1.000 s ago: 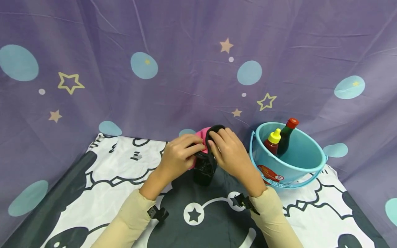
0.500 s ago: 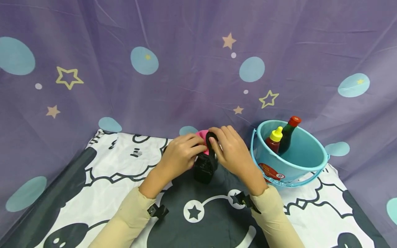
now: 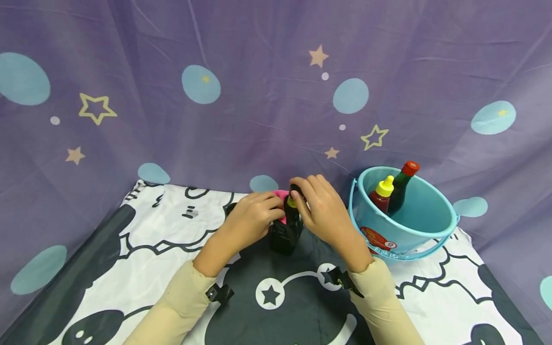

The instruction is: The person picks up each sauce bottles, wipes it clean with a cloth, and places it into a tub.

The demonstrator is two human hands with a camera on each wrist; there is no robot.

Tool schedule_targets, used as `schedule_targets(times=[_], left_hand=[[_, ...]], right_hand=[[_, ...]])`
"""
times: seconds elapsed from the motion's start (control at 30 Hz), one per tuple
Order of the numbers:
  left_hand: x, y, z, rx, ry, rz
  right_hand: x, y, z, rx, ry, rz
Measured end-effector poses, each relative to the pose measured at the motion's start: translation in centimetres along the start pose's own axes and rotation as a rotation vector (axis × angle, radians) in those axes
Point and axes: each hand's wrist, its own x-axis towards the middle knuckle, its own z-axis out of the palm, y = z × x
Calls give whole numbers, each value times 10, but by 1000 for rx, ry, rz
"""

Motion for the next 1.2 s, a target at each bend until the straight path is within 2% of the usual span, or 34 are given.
schedule_targets(times=[0.53, 0.97, 1.2], left_hand=[[0, 1, -7, -73, -146, -81], [1, -1, -13, -82, -310, -145], [-3, -2, -12, -115, -360, -199]], right_hand=[[-1, -1, -2, -5, -29, 33], [2, -1, -3, -4, -15, 15], [-1, -2, -2, -6, -20, 27]])
